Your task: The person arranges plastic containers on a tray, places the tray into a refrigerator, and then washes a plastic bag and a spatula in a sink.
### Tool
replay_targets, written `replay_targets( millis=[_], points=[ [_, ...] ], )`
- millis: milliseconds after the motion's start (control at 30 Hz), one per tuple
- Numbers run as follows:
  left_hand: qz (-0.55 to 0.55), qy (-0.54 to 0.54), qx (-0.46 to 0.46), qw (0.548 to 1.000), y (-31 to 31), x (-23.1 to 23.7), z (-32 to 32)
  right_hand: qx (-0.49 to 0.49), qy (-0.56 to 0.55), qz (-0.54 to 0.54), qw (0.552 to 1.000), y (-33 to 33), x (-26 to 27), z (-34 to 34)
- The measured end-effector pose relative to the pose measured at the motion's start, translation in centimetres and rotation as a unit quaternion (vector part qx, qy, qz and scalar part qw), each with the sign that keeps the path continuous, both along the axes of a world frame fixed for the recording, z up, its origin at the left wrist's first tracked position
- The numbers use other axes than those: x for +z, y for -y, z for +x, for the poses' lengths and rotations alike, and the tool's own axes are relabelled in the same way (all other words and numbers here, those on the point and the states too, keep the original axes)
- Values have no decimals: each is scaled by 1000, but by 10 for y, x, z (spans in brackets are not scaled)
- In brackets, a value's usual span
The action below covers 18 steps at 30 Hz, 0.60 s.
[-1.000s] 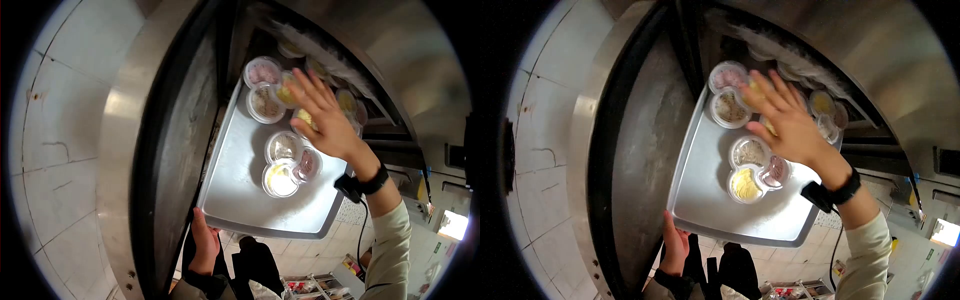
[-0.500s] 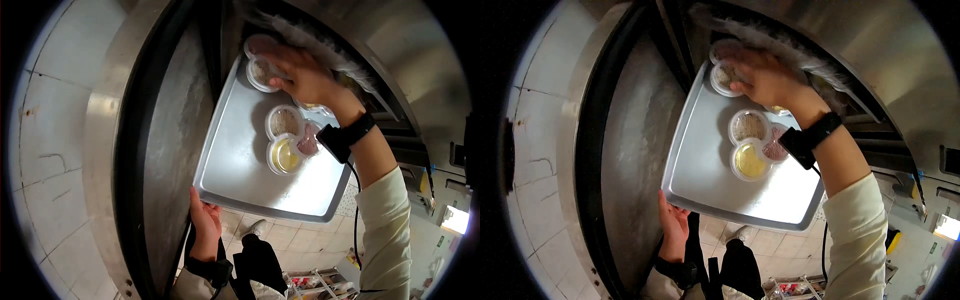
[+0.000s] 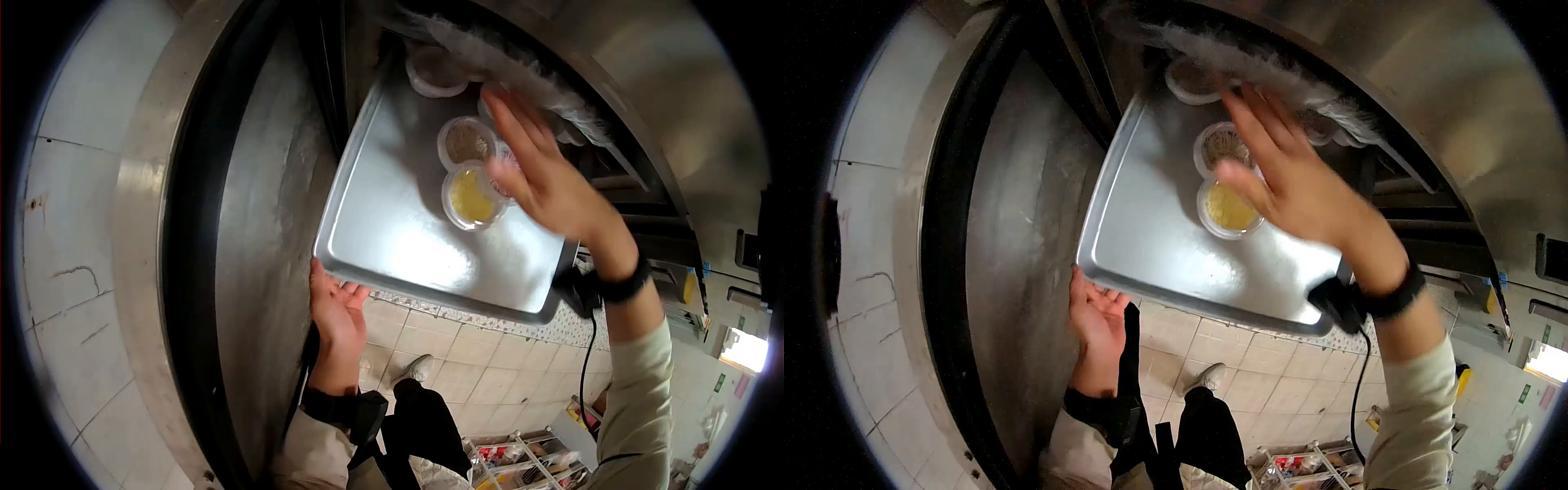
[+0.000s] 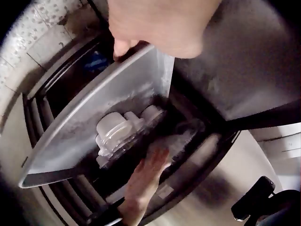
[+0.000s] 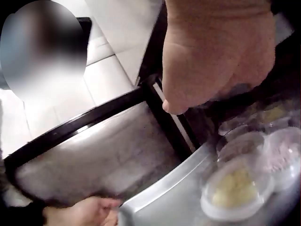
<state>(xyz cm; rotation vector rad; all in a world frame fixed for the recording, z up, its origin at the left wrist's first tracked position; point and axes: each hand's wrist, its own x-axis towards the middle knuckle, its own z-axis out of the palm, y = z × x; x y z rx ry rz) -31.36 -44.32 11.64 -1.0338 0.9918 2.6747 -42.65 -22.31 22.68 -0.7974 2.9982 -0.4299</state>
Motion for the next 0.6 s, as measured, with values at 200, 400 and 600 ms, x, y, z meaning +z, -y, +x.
replay_targets(
  millis=[200,400,600],
  points=[
    [52,-72,21,996,-25,5,-35,-66,-20,43,997,-42,27,108],
    [117,-136,20,983,-49,0,-78,-139,10,37,989,-73,-7,200],
    [184,-70,-109,975,-94,17,-131,-135,40,32,990,-77,-25,277]
  ],
)
